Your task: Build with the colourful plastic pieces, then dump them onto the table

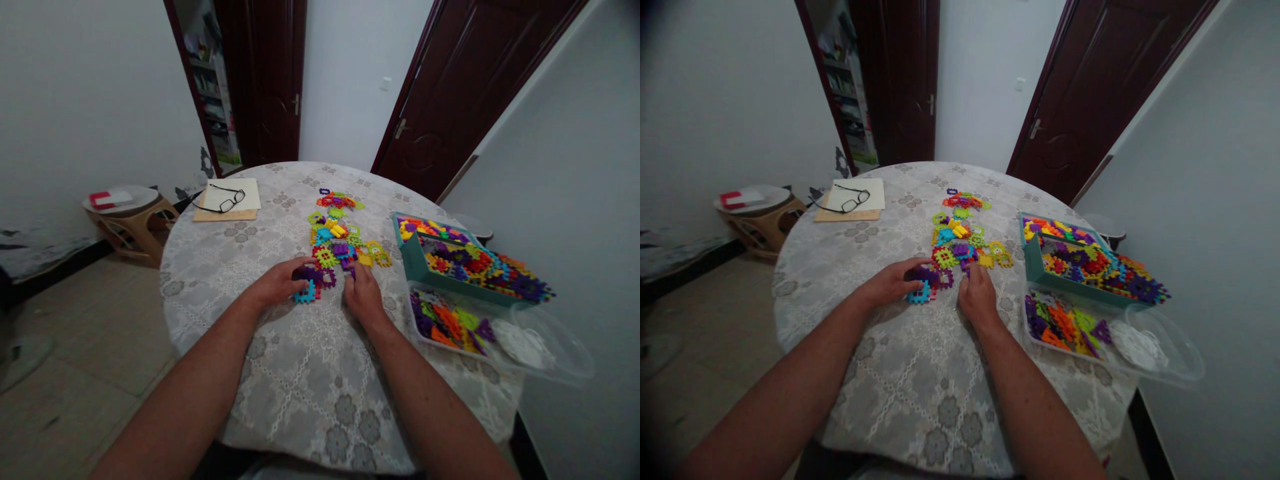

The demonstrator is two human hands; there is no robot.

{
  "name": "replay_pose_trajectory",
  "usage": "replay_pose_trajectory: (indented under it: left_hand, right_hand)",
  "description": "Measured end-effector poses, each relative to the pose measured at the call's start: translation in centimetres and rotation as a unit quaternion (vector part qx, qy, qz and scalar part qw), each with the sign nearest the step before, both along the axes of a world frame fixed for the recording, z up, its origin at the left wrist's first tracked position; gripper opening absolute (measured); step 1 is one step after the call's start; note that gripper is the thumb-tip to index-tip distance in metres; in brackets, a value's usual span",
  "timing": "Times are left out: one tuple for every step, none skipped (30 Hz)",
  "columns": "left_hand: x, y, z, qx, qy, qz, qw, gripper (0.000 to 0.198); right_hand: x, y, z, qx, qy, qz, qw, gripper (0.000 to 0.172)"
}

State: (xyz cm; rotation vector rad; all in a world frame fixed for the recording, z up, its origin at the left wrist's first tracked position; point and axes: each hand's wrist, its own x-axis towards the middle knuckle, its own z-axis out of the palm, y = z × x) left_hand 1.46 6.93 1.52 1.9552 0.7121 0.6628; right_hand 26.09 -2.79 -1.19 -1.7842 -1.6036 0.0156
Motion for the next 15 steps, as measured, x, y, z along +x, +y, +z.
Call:
replay_pose_trajectory:
  left_hand:
    - [-0.1, 0.3, -0.1, -0.023, -0.017, 0.010, 1.000, 0.061]
    - [-0.1, 0.6, -0.1, -0.046, -0.032, 0.024, 0.998, 0.060]
    - [-0.1, 0.9, -0.2, -0.066, -0.045, 0.038, 0.996, 0.058]
    - [0.0, 1.1, -0.3, -0.081, -0.057, 0.051, 0.994, 0.057]
    - [0.1, 1.4, -0.4, -0.091, -0.066, 0.063, 0.992, 0.056]
    - [0.3, 1.5, -0.5, -0.098, -0.071, 0.075, 0.990, 0.055]
    - [0.4, 1.6, -0.5, -0.103, -0.072, 0.088, 0.988, 0.055]
    - [0.5, 1.7, -0.6, -0.106, -0.069, 0.105, 0.986, 0.054]
    - [0.6, 1.7, -0.7, -0.106, -0.061, 0.122, 0.985, 0.054]
    - [0.7, 1.7, -0.7, -0.100, -0.050, 0.138, 0.984, 0.053]
    - [0.7, 1.7, -0.7, -0.086, -0.037, 0.152, 0.984, 0.053]
    - [0.7, 1.7, -0.6, -0.064, -0.024, 0.163, 0.984, 0.052]
    - [0.7, 1.7, -0.6, -0.038, -0.011, 0.174, 0.984, 0.051]
    - [0.7, 1.7, -0.5, -0.012, 0.002, 0.184, 0.983, 0.050]
    - [0.7, 1.6, -0.4, 0.009, 0.012, 0.194, 0.981, 0.049]
  right_hand:
    - [0.1, 0.0, -0.1, 0.003, -0.002, 0.003, 1.000, 0.033]
    - [0.2, 0.1, -0.2, 0.004, -0.002, 0.004, 1.000, 0.033]
    - [0.3, 0.1, -0.3, 0.004, -0.002, 0.004, 1.000, 0.034]
    - [0.3, 0.1, -0.4, 0.002, -0.001, 0.006, 1.000, 0.034]
    - [0.3, 0.1, -0.4, -0.002, 0.000, 0.008, 1.000, 0.034]
    - [0.3, 0.2, -0.4, -0.007, -0.001, 0.011, 1.000, 0.033]
    - [0.3, 0.2, -0.3, -0.012, -0.002, 0.014, 1.000, 0.033]
    - [0.3, 0.1, -0.3, -0.018, -0.006, 0.016, 1.000, 0.032]
    - [0.2, 0.1, -0.2, -0.022, -0.011, 0.015, 1.000, 0.031]
    - [0.2, 0.1, -0.1, -0.027, -0.017, 0.010, 0.999, 0.030]
    - [0.2, 0.1, 0.1, -0.032, -0.024, 0.000, 0.999, 0.029]
    - [0.3, 0.0, 0.2, -0.038, -0.030, -0.014, 0.999, 0.029]
    - [0.3, 0.0, 0.3, -0.044, -0.036, -0.031, 0.998, 0.029]
    - [0.3, 0.1, 0.4, -0.051, -0.039, -0.049, 0.997, 0.029]
    - [0.2, 0.1, 0.5, -0.057, -0.041, -0.066, 0.995, 0.029]
